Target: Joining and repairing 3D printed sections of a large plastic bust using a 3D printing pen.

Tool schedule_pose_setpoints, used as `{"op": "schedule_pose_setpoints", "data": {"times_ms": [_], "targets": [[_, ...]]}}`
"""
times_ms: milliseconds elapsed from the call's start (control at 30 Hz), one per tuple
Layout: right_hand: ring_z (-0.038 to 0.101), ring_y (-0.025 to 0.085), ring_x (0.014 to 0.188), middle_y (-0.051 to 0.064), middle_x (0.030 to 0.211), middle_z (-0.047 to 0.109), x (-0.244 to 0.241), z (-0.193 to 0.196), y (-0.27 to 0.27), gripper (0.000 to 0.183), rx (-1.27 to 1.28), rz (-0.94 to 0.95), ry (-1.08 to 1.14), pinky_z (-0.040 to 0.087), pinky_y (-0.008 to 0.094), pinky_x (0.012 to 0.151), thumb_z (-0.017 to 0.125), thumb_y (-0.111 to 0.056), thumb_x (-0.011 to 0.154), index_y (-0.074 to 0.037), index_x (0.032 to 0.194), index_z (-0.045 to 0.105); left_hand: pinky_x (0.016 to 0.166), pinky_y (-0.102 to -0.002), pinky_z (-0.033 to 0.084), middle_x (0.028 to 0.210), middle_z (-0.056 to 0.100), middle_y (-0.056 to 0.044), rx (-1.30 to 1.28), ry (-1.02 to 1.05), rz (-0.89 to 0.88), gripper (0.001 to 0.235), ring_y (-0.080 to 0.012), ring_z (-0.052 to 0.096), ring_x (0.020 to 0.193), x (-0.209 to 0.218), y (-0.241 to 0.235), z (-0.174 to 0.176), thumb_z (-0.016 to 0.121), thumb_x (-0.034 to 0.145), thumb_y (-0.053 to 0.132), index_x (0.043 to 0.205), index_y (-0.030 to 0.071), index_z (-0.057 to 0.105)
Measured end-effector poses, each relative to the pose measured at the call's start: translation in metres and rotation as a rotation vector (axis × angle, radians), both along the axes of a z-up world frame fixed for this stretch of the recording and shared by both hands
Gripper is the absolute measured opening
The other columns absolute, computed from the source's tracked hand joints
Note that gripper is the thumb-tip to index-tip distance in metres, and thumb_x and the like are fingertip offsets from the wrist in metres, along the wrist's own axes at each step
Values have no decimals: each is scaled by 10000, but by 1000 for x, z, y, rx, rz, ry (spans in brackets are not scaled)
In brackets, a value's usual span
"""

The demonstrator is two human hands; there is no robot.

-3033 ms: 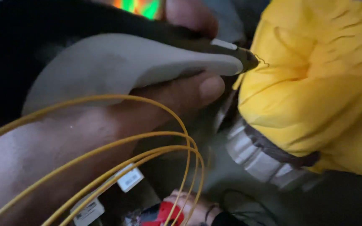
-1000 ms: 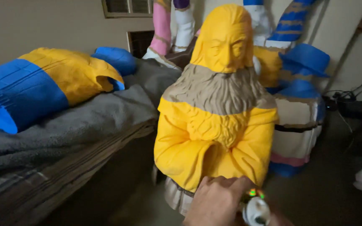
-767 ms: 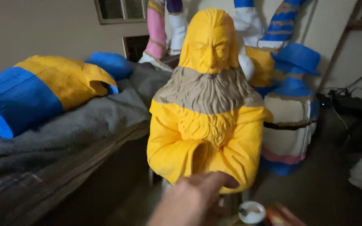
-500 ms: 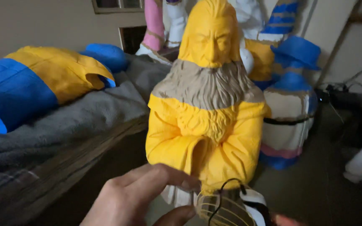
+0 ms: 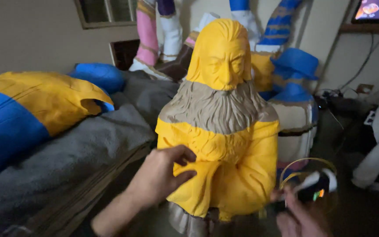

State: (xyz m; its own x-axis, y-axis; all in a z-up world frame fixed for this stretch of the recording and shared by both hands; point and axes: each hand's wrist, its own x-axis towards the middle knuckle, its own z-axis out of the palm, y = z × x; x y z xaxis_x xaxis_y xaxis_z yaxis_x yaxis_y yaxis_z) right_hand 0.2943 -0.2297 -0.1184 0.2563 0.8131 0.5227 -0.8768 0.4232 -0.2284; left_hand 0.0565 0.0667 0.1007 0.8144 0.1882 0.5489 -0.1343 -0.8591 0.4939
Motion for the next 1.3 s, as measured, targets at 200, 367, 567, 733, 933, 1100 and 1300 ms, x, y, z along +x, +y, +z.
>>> {"op": "schedule_pose_setpoints", "data": {"times_ms": [200, 367, 567, 733, 933, 1100, 1300], "targets": [[637, 109, 849, 72, 1166, 683, 18, 100, 60, 287, -478, -985, -175, 506, 236, 696, 624, -70, 998, -116, 1281, 647, 847, -370, 596, 1100, 737, -120, 121, -137, -95, 449, -279, 741, 999, 47, 58, 32, 842, 769, 184, 1141, 43, 635], [636, 127, 973, 26, 1152, 667, 42, 159, 100, 212, -408, -1179, -147, 513, 276, 894, 619, -148, 1086, -53, 1267, 675, 900, -423, 561, 1204, 708, -171, 252, -304, -60, 619, -357, 691, 1101, 133, 116, 46, 865, 733, 202, 1247, 27, 568], [656, 201, 980, 60, 1088, 670, 131, 192, 155, 163, -389, -1366, -244, 538, 391, 918, 597, -211, 1080, -79, 1170, 632, 1064, -433, 457, 1371, 585, -278, 52, -477, 141, 777, -385, 576, 1298, 250, 200, 40, 803, 889, 368, 1407, -79, 435], [681, 200, 875, 59, 1030, 666, 197, 179, 204, 193, -297, -1577, -410, 593, 438, 858, 607, -198, 1086, -13, 1145, 604, 1087, -384, 409, 1417, 563, -233, -229, -338, -97, 868, -284, 538, 1323, 303, 234, 17, 665, 943, 508, 1494, -73, 329], [649, 168, 718, 66, 783, 639, 222, 168, 254, 230, -263, -1503, -372, 619, 449, 962, 571, -249, 1108, -25, 1058, 566, 833, -412, 530, 1092, 695, -186, -397, -240, 80, 712, -300, 643, 922, 316, 222, 18, 673, 878, 518, 1389, 39, 546], [551, 126, 619, 40, 714, 551, 204, 185, 267, 271, -264, -1618, -439, 630, 485, 969, 594, -239, 1122, -22, 984, 507, 929, -363, 500, 1139, 709, -147, -180, -370, 74, 597, -236, 643, 1038, 311, 220, 7, 688, 960, 474, 1328, 15, 585], [516, 84, 580, 18, 744, 572, 194, 193, 270, 204, -276, -1741, -461, 660, 435, 915, 592, -227, 1091, -33, 1049, 546, 959, -355, 504, 1156, 706, -161, -142, -510, 18, 563, -233, 662, 1077, 307, 216, 4, 685, 978, 447, 1289, -4, 558]]}}
